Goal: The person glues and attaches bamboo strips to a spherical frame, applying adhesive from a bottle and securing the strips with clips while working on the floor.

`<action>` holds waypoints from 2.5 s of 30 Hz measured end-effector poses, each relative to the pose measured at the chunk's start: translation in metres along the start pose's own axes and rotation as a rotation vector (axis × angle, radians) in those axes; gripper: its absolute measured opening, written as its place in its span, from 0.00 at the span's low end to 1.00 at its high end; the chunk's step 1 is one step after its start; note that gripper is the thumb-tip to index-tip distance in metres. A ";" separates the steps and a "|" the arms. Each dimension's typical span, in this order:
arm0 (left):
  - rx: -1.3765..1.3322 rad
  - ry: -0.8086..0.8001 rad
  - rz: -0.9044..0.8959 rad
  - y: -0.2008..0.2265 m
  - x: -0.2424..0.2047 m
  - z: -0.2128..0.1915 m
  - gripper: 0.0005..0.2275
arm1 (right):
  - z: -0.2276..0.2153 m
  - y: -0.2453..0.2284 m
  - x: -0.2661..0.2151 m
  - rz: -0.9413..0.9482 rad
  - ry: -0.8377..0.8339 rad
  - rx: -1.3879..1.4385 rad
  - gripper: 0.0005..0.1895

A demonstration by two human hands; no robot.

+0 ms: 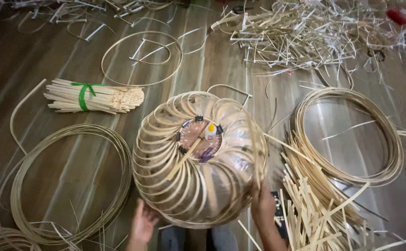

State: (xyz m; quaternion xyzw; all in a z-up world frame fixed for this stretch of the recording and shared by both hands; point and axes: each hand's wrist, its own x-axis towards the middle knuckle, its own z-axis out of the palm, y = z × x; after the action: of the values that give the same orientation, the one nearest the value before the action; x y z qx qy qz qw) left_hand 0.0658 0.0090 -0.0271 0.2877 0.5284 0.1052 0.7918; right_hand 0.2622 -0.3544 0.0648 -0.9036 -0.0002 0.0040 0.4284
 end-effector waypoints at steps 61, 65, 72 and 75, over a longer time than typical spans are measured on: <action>0.301 -0.864 0.604 0.030 -0.237 0.151 0.17 | -0.100 -0.110 -0.094 -0.359 -0.225 -0.493 0.23; 0.183 -0.765 0.510 0.036 -0.236 0.144 0.16 | -0.094 -0.140 -0.104 -0.392 -0.197 -0.451 0.17; 0.212 -0.933 0.689 0.025 -0.234 0.158 0.10 | -0.073 -0.135 -0.108 -0.751 -0.124 0.026 0.10; 0.425 -0.851 0.652 0.026 -0.239 0.159 0.09 | -0.065 -0.134 -0.099 -0.505 -0.260 -0.036 0.08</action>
State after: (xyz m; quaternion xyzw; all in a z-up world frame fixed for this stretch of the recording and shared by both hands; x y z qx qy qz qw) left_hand 0.1120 -0.1375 0.2171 0.6055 0.0568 0.1103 0.7861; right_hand 0.1645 -0.3207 0.2106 -0.8743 -0.2803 0.0133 0.3960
